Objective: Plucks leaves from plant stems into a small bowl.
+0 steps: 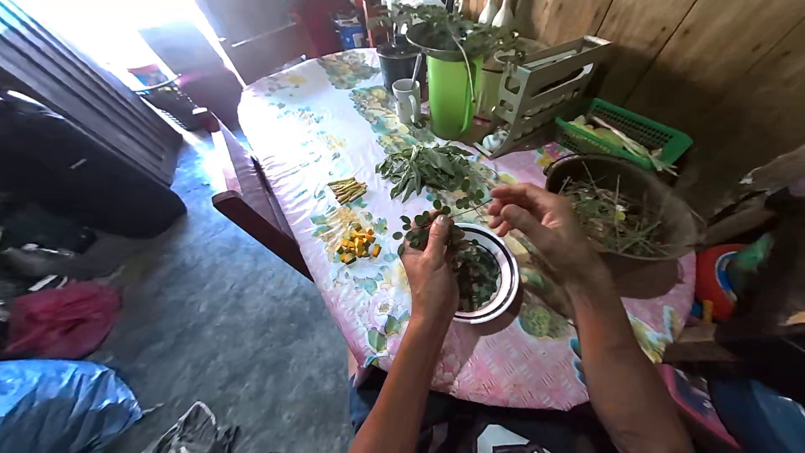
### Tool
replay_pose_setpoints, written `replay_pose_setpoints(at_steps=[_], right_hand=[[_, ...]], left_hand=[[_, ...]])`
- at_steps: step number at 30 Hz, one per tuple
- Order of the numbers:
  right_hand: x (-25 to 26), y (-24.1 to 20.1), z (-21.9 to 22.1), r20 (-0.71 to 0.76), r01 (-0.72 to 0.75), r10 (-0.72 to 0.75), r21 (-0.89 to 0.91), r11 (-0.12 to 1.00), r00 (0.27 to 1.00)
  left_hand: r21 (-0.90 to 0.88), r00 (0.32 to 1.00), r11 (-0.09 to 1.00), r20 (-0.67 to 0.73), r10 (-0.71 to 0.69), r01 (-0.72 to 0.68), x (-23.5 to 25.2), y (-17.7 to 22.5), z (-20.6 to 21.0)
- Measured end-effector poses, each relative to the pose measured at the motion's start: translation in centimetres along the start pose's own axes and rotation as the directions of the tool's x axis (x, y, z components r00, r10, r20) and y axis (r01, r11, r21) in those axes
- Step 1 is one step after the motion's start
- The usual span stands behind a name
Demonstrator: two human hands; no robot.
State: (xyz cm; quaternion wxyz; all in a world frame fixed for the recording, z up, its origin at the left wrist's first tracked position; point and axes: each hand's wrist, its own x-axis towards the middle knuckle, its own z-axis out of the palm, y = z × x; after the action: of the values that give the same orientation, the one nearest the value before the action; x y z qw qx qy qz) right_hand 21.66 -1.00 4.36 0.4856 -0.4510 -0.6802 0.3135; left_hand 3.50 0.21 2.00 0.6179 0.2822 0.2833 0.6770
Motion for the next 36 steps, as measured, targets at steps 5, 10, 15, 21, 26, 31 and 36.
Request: replay_pose_setpoints(at_steps=[5, 10, 15, 21, 26, 31, 36], right_hand=[[0.3, 0.5, 2.7, -0.004, -0.087, 0.095, 0.377, 0.922, 0.995], [0.3, 0.6, 2.8, -0.116, 0.036, 0.027, 0.508, 0.861, 0.993], [0.0, -0.9, 1.3, -0.161, 0.073, 0.003, 0.461, 0.884, 0.987], [-0.9, -1.4, 0.4, 0.068, 0.024, -0.040, 0.229, 0.973, 0.997], [-0.8, -1.2, 0.7, 0.133, -0.010, -0.013, 0.171, 0.985, 0.991], [-0.5, -1.2, 0.9, 0.149, -0.071, 0.048, 0.153, 0.986, 0.988], [-0.5, -1.3, 1.0, 0.150, -0.104, 0.081, 0.150, 0.983, 0.985]], left_hand=[[-0.065, 0.998, 0.997, 0.052, 0.045, -0.042, -0.7, -1.2, 0.5], [-0.034, 0.982, 0.999, 0.188, 0.016, -0.009, -1.7, -1.7, -1.2], [0.186, 0.943, 0.963, 0.306, 0.132, -0.195, -0.9, 0.9, -4.7], [0.401, 0.883, 0.880, 0.467, 0.041, -0.253, -0.1, 2.8, -1.7], [0.487, 0.883, 0.832, 0.469, 0.005, -0.264, -0.4, 1.0, -0.5], [0.515, 0.857, 0.761, 0.505, 0.104, -0.396, -0.2, 0.4, -1.2], [0.503, 0.809, 0.721, 0.571, 0.136, -0.476, 0.1, 0.2, -1.6]])
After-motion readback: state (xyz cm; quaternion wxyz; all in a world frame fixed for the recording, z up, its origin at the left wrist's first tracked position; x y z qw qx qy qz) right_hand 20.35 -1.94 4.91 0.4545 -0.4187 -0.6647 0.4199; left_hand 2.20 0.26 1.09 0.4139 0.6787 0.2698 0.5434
